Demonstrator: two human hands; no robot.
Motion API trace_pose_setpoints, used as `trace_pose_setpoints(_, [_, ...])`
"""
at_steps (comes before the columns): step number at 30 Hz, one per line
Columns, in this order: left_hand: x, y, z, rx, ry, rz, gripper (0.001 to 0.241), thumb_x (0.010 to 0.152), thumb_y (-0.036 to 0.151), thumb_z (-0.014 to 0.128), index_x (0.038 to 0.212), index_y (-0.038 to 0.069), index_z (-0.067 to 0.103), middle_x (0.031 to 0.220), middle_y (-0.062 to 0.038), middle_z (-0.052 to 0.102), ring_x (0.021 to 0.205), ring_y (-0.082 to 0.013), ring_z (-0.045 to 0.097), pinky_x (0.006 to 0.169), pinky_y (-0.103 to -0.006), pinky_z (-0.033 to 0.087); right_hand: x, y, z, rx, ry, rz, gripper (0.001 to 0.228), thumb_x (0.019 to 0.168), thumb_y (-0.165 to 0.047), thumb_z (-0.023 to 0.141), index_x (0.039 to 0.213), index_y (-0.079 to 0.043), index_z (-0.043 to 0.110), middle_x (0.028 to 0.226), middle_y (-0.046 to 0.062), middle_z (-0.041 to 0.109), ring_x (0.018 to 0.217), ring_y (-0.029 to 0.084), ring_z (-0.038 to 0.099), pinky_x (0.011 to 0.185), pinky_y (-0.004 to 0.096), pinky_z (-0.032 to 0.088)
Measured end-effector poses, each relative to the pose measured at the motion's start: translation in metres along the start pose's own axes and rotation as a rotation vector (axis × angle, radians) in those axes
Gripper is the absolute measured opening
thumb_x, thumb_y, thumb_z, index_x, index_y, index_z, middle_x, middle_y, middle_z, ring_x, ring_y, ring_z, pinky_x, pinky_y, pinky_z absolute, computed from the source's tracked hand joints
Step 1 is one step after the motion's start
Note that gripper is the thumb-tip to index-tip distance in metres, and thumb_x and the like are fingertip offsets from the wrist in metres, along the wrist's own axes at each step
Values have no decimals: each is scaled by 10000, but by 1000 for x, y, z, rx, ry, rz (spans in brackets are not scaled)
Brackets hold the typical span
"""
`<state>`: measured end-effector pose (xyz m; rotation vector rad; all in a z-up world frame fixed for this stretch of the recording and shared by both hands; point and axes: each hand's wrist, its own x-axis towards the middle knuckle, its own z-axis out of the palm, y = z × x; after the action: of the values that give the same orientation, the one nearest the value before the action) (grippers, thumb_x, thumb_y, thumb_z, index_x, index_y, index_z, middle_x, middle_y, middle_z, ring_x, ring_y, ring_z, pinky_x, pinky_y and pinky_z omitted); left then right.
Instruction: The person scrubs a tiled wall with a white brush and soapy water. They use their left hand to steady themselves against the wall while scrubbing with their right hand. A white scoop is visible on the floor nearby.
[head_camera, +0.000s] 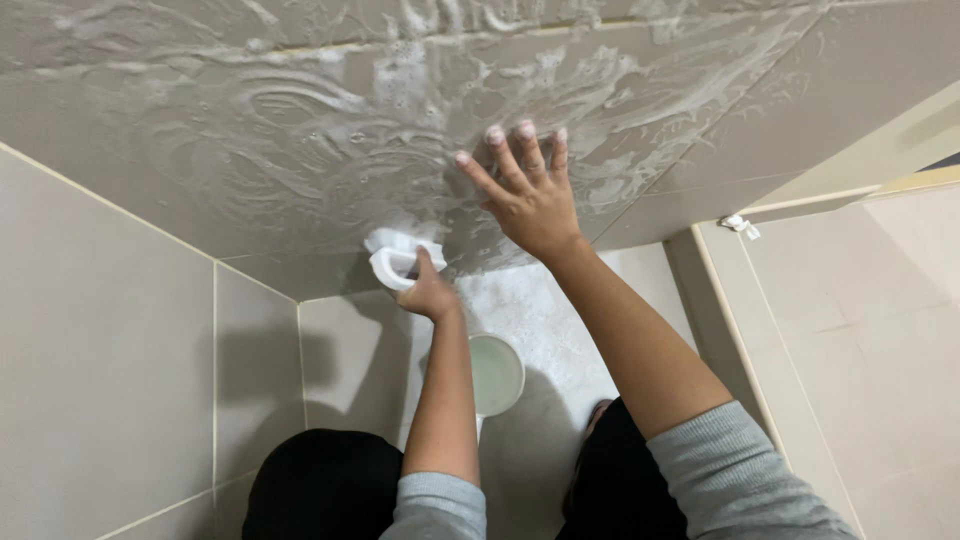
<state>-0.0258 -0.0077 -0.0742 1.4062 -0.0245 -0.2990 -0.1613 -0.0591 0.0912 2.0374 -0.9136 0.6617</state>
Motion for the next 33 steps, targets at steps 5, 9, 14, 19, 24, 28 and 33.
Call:
trace_pose_setpoints(5, [-35,47,4,132,-251,539,492,672,53,931,1065,-29,647,958,-218,629,916,-432,637,820,-522,517,1,2,-2,4,34,-1,897,757,-498,858,1557,-462,455,1669,46,275,1537,393,133,1187,672,168])
trace_pose_setpoints(9, [-28,35,0,167,-421,649,435,709,84,906,1023,58,606,970,-116,533,910,-356,563,862,-492,454,3,2,-2,4,65,-8,939,712,-489,897,1550,-469,473,1674,44,272,1538,392,130,1188,674,167])
trace_pose_setpoints(14, [-9,0,-22,296,-403,621,418,735,56,858,1029,60,562,1008,-101,507,950,-352,554,896,-498,456,4,7,-10,15,104,-6,632,924,-340,699,1520,-441,514,1618,22,389,1512,344,264,1177,628,237])
trace_pose_setpoints(19, [-29,51,-3,281,-448,750,373,728,90,862,968,81,575,947,-74,484,892,-319,543,860,-429,458,11,14,-26,24,126,-25,608,926,-278,650,1504,-430,539,1606,-4,421,1494,303,330,1195,586,242])
trace_pose_setpoints(24, [-23,85,-9,145,-235,684,270,786,7,792,931,-54,573,877,-209,523,832,-425,536,757,-502,456,7,42,-42,205,-28,123,644,1145,-317,619,1655,-220,238,1698,142,-26,1594,326,-43,1331,572,-22])
trace_pose_setpoints(28, [-39,80,-11,249,-285,660,347,780,82,830,868,-39,517,881,-236,512,846,-459,536,794,-509,441,5,62,-69,175,-88,257,618,1051,-233,604,1619,-203,361,1651,251,116,1557,463,99,1298,642,122])
trace_pose_setpoints(33, [-37,119,13,219,-344,839,451,792,174,886,1071,-40,605,1094,-285,607,1094,-507,567,993,-567,465,-2,66,-69,139,-173,274,759,1016,-242,684,1650,-221,268,1666,243,56,1571,450,67,1318,631,128])
